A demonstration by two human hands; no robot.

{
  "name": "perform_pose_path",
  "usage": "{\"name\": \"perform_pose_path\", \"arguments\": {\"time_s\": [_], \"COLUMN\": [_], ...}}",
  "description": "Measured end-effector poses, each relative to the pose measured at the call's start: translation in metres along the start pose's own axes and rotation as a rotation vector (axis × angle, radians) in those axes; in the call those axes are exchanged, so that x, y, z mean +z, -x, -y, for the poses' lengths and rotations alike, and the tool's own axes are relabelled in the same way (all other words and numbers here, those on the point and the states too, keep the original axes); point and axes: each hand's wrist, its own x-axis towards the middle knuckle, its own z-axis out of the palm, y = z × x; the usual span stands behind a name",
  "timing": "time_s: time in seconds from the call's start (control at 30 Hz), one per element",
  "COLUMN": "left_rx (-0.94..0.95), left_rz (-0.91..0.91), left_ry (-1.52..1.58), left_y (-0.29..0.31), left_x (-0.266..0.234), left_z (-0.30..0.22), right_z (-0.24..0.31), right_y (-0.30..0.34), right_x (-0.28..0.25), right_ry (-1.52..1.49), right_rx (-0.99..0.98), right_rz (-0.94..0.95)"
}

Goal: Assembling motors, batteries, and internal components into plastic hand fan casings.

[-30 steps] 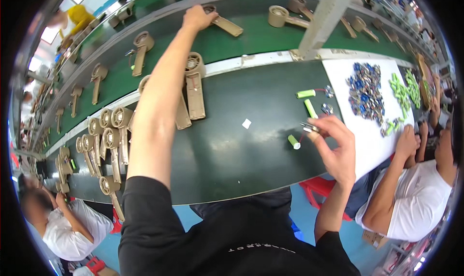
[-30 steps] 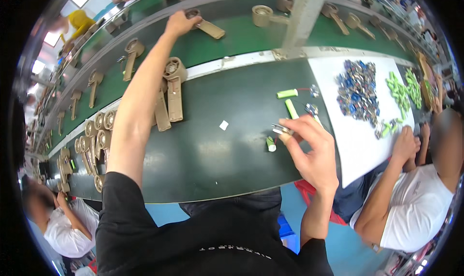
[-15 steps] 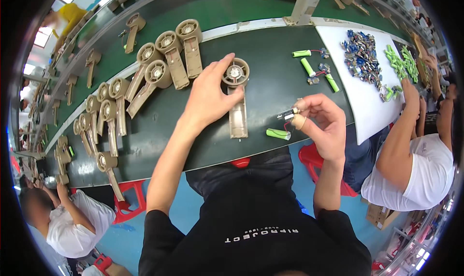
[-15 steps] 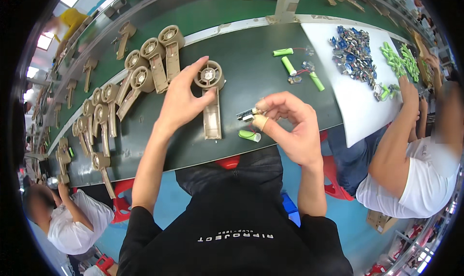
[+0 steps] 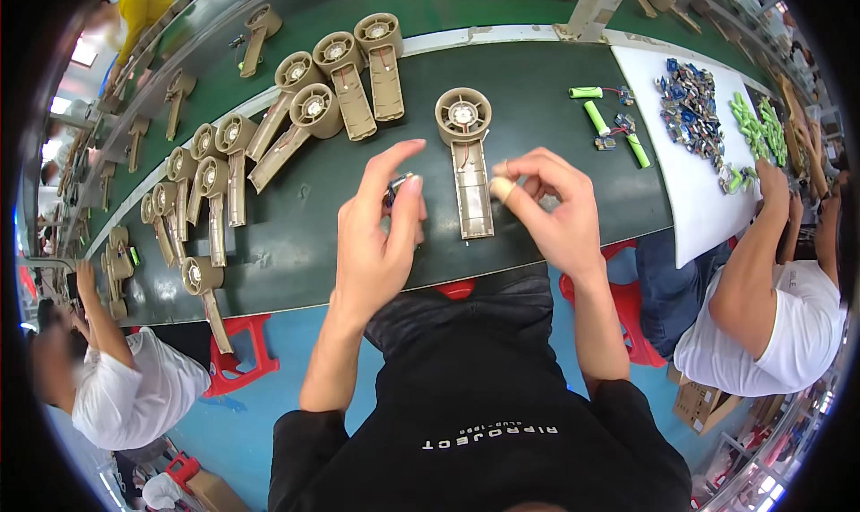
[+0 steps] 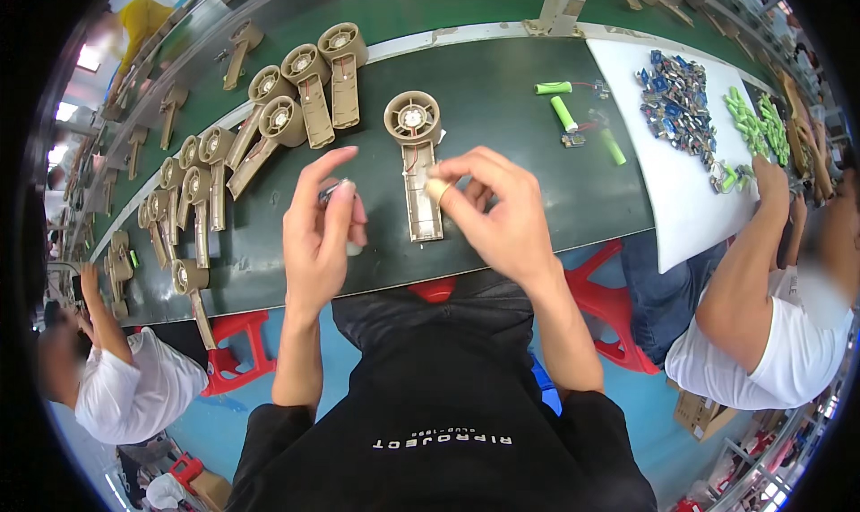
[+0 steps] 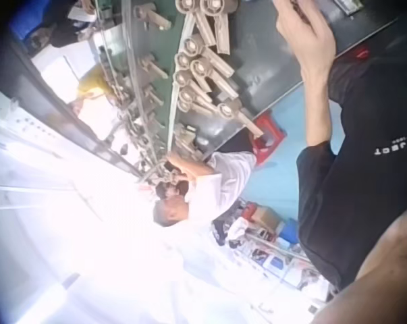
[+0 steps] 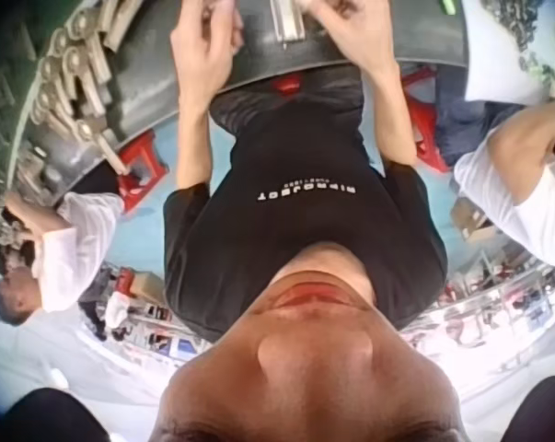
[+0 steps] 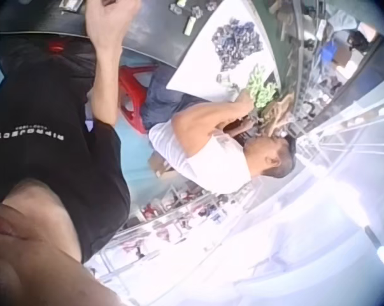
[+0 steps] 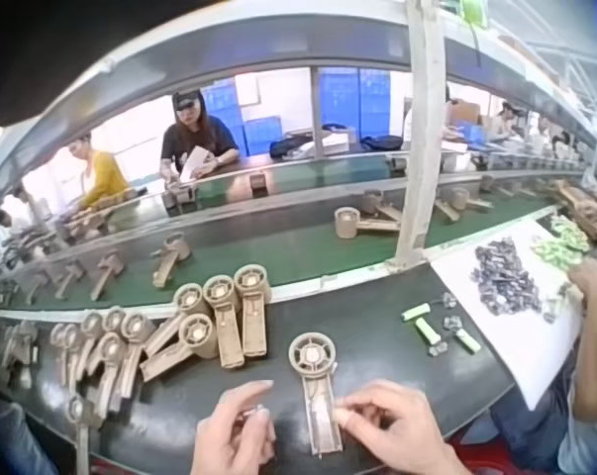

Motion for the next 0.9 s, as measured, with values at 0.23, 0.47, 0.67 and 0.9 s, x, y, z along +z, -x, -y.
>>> {"name": "perform_pose_path", "arguments": {"time_s": [0.23,0.47,0.67,0.9], "left_rx": [0.363,-0.119,-0.22,0.178], "left_rz": [0.121,0.191,0.216,0.121], "left_ry": [-0.627,-0.48,-0.15,-0.284], "left_y": [-0.025,-0.039,-0.04,-0.016], "left_x": [0.011,0.01,0.008,0.012], "left_z": [0.019,0.02,0.019,0.043], "right_z": [-0.018,-0.029,-0.032,-0.031], "right_y": [-0.021,-0.028,-0.035,-0.034], "right_x": [0.014,0.027,0.03,0.036], "right_ry": [0.075,0.301,0.477,0.464], "right_rx": [-0.05,-0.379,-0.591,-0.599], "right_rz": [0.089,-0.003,-0.104,-0.146]}}
